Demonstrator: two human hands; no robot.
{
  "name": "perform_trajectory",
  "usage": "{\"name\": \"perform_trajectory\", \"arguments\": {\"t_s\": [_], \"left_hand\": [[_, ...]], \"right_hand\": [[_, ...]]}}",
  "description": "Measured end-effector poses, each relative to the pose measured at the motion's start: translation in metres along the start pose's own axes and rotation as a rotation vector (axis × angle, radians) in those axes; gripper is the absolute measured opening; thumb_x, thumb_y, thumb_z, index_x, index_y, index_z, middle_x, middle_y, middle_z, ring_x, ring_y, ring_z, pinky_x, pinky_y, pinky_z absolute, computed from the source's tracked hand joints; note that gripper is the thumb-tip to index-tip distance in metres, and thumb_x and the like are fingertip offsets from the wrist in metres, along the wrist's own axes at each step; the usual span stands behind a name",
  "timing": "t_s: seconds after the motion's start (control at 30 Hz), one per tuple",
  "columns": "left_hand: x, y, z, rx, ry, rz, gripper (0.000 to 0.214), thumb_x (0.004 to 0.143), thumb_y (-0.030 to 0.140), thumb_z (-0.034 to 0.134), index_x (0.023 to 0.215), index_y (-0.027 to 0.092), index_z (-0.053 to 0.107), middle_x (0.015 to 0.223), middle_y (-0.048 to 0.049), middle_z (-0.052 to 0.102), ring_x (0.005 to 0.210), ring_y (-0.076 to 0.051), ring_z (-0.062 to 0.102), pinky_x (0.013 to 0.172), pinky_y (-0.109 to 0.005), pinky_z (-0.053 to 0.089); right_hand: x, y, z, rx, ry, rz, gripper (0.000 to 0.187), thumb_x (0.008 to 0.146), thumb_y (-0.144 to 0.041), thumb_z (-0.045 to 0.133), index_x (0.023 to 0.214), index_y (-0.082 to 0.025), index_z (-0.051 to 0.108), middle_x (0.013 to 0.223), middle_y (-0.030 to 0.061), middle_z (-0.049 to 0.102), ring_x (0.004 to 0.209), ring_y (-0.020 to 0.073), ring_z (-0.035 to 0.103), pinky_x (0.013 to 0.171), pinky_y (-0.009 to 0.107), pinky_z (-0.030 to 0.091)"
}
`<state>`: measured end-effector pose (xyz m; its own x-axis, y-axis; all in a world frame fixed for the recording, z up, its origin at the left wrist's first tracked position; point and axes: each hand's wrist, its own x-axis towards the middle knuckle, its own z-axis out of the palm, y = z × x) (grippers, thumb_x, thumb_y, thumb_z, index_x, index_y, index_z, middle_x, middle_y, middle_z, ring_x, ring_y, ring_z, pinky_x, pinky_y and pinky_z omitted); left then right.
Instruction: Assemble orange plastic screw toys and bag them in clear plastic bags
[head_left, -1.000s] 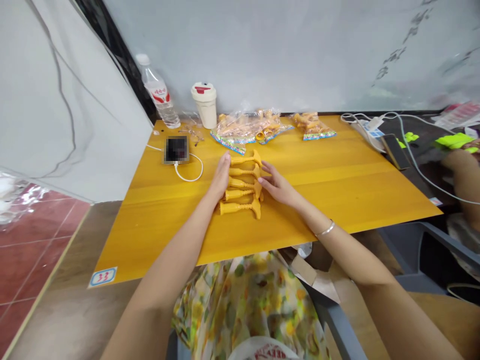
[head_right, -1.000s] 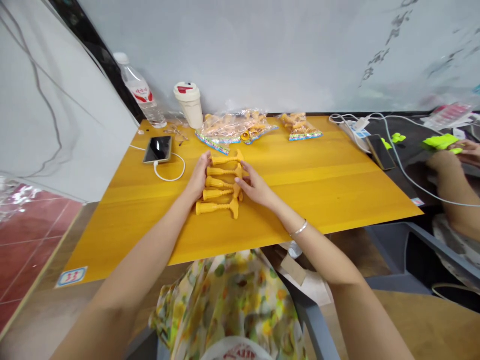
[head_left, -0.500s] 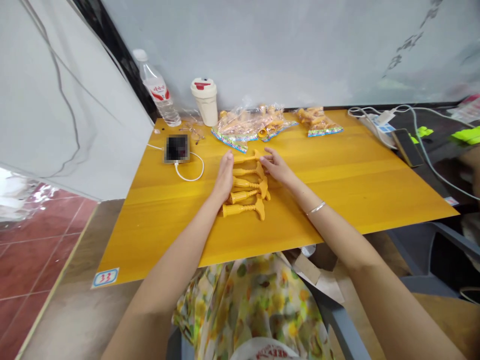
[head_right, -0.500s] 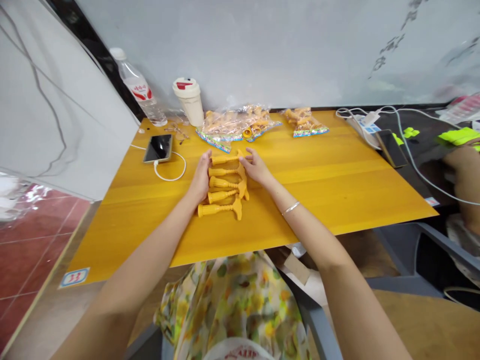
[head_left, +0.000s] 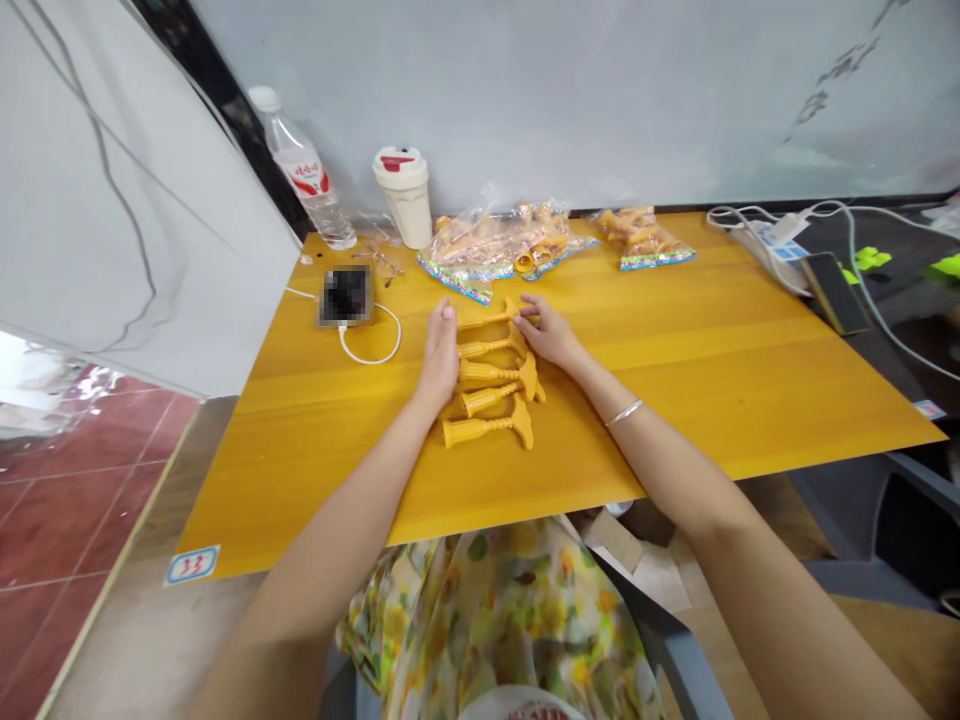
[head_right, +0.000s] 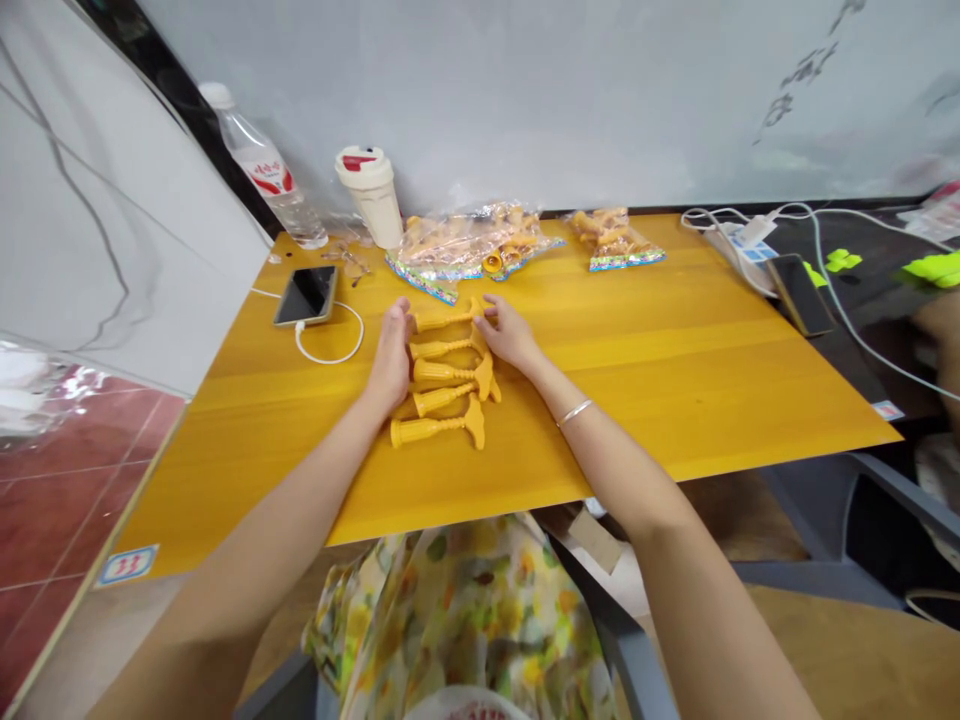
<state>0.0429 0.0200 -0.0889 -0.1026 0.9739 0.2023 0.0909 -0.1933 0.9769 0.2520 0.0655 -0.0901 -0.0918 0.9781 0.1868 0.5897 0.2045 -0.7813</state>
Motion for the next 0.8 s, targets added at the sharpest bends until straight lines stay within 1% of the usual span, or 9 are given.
{"name": "perform_trajectory", "arguments": {"t_s": [0.1,0.17,0.23,0.3,0.47,0.53,0.63,0.7,0.8], "left_hand": [[0.022,-0.012,-0.012,0.063,-0.039,0.036,0.059,0.089,0.057,0.063,0.136,0.022,0.057,0.151,-0.0135,0.052,0.142,-0.027,0.048,0.123,-0.045,0.032],[0.035,-0.02,-0.018,0.103,-0.127,0.037,0.053,0.083,0.045,0.072,0.127,0.018,0.063,0.134,-0.0146,0.065,0.127,-0.028,0.06,0.116,-0.047,0.04],[0.042,-0.026,-0.021,0.118,-0.193,0.042,0.046,0.079,0.036,0.074,0.121,0.017,0.067,0.119,-0.0127,0.071,0.111,-0.025,0.066,0.108,-0.048,0.047],[0.044,-0.028,-0.023,0.097,-0.226,0.05,0.042,0.077,0.03,0.073,0.117,0.017,0.069,0.114,-0.0111,0.073,0.101,-0.022,0.068,0.103,-0.046,0.051],[0.041,-0.021,-0.03,0.078,-0.207,0.114,0.042,0.078,0.021,0.066,0.12,0.018,0.065,0.117,-0.0109,0.07,0.106,-0.02,0.067,0.105,-0.043,0.049],[0.04,-0.014,-0.034,0.096,-0.187,0.177,0.043,0.08,0.022,0.065,0.124,0.02,0.062,0.12,-0.0111,0.069,0.112,-0.02,0.066,0.108,-0.043,0.048],[0.036,-0.003,-0.035,0.109,-0.193,0.27,0.047,0.086,0.033,0.065,0.13,0.021,0.059,0.123,-0.0121,0.068,0.118,-0.021,0.064,0.109,-0.041,0.047],[0.032,0.006,-0.033,0.124,-0.196,0.324,0.051,0.09,0.044,0.063,0.135,0.021,0.058,0.125,-0.0131,0.068,0.121,-0.023,0.063,0.109,-0.041,0.046],[0.023,0.019,-0.03,0.172,-0.16,0.384,0.057,0.094,0.057,0.054,0.138,0.021,0.059,0.126,-0.0137,0.069,0.124,-0.024,0.061,0.112,-0.044,0.043]], "right_hand": [[0.001,0.0,-0.001,-0.001,-0.002,-0.007,0.051,0.09,-0.037,0.061,0.138,-0.019,0.056,0.118,0.0111,0.068,0.081,0.0177,0.063,0.093,0.043,0.054],[0.001,-0.001,-0.001,0.012,0.002,-0.003,0.049,0.09,-0.037,0.062,0.135,-0.02,0.058,0.118,0.0109,0.068,0.082,0.0181,0.064,0.095,0.043,0.053],[0.0,-0.001,-0.001,0.044,0.011,0.0,0.047,0.089,-0.038,0.064,0.132,-0.021,0.06,0.115,0.0098,0.068,0.083,0.0182,0.064,0.095,0.043,0.053],[0.0,-0.001,-0.002,0.093,0.013,-0.001,0.047,0.087,-0.04,0.065,0.13,-0.022,0.061,0.112,0.0084,0.068,0.081,0.0177,0.064,0.093,0.041,0.054],[-0.002,-0.007,-0.007,0.172,0.052,-0.007,0.048,0.087,-0.042,0.065,0.129,-0.02,0.061,0.111,0.0088,0.069,0.08,0.0166,0.062,0.089,0.038,0.054],[-0.004,-0.013,-0.01,0.215,0.074,-0.015,0.047,0.087,-0.044,0.065,0.126,-0.017,0.063,0.111,0.0102,0.069,0.086,0.0178,0.062,0.09,0.037,0.052],[-0.009,-0.026,-0.017,0.376,0.056,-0.026,0.046,0.086,-0.048,0.066,0.121,-0.017,0.066,0.113,0.0094,0.07,0.093,0.0177,0.062,0.087,0.032,0.052],[-0.014,-0.035,-0.022,0.511,-0.002,0.009,0.047,0.084,-0.051,0.067,0.119,-0.02,0.068,0.104,0.0049,0.072,0.083,0.0144,0.061,0.076,0.027,0.051],[-0.021,-0.047,-0.028,0.667,-0.098,0.086,0.046,0.076,-0.052,0.074,0.11,-0.022,0.07,0.081,-0.0024,0.066,0.064,0.009,0.049,0.059,0.021,0.041]]}}
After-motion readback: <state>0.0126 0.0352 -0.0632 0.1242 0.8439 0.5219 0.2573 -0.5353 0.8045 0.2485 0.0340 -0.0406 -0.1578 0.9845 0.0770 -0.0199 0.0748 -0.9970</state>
